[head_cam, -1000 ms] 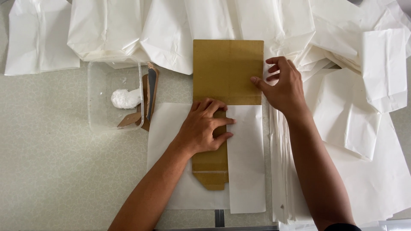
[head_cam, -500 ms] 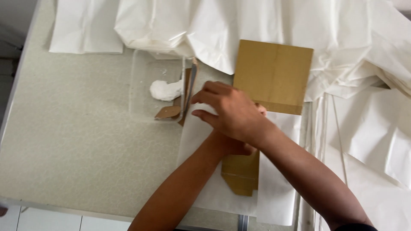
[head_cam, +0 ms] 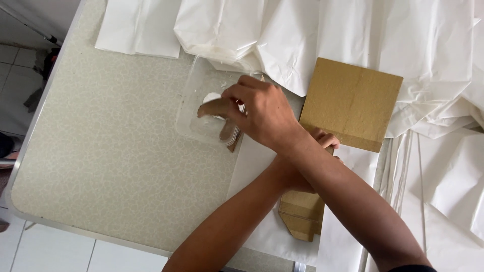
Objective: Assembling a paper bag by folding a sheet of paper around a cardboard template and applying glue to the edges.
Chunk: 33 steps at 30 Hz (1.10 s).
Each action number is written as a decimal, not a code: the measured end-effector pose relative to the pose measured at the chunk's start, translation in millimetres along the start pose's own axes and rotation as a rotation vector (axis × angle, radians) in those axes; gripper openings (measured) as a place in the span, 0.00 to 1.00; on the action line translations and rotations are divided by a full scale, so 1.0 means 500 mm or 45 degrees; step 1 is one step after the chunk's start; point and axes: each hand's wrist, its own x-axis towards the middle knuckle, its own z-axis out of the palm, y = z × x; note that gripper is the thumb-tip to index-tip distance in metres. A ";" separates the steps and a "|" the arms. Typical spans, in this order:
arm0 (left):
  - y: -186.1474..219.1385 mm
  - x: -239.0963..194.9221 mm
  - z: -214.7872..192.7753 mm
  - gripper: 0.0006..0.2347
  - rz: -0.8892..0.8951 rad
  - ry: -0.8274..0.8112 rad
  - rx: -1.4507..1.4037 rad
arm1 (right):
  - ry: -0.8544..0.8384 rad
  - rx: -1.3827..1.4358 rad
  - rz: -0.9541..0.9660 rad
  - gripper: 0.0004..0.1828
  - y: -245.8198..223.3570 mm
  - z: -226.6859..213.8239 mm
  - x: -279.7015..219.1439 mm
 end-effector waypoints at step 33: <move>0.122 0.101 -0.128 0.05 0.065 -0.529 0.273 | 0.094 0.259 -0.013 0.04 0.039 -0.023 0.016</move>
